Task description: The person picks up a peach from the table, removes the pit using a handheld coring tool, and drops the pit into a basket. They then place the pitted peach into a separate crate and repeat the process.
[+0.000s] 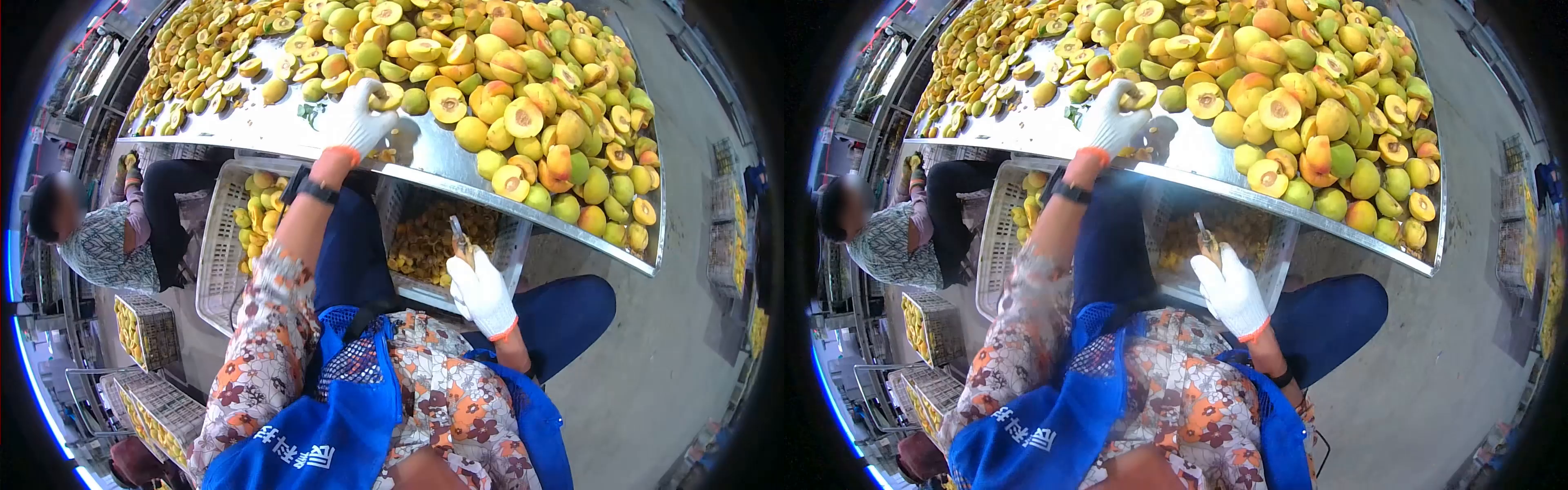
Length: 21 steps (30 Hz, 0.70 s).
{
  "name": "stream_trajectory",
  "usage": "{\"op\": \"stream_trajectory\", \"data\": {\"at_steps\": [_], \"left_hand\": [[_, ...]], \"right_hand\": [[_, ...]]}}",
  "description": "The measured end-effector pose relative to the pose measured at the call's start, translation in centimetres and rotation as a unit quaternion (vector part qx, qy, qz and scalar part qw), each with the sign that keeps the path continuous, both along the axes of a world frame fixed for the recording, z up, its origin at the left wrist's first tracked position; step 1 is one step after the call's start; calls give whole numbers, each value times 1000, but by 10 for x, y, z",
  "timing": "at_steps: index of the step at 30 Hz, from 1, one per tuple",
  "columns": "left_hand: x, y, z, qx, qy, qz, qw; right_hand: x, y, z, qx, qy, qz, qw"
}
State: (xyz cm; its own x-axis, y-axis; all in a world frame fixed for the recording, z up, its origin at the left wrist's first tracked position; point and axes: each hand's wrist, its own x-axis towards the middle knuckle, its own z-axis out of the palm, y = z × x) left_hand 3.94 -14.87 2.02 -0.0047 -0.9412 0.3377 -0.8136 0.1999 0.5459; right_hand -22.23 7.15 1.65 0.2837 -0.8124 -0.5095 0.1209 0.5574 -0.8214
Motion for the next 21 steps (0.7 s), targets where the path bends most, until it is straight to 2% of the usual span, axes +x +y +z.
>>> {"op": "stream_trajectory", "data": {"at_steps": [2,3,5,7,9,11,13,15,17,19,21], "left_hand": [[-7,43,24,-19,51,-72,996],[-14,71,39,-6,58,-101,993],[-19,109,50,65,87,-164,980],[-23,131,42,50,154,-244,956],[-26,151,33,151,298,-264,905],[-33,160,30,142,392,-281,865],[-42,163,25,158,507,-234,814],[-46,164,17,153,497,-247,818],[-50,169,12,265,658,-185,680],[-49,171,9,284,651,-179,681],[-50,174,6,266,604,-200,724]], "right_hand": [[1,-4,1,-139,147,21,979],[2,-5,5,-131,151,19,980],[7,-12,19,-233,216,3,948],[14,-15,38,-262,263,-3,929],[19,-15,46,-277,266,4,923],[27,-10,44,-277,273,7,921],[33,-3,40,-276,261,36,924],[38,1,33,-295,272,31,915],[36,3,35,-290,292,26,911],[33,2,34,-287,311,24,906],[29,3,30,-295,357,51,885]]}}
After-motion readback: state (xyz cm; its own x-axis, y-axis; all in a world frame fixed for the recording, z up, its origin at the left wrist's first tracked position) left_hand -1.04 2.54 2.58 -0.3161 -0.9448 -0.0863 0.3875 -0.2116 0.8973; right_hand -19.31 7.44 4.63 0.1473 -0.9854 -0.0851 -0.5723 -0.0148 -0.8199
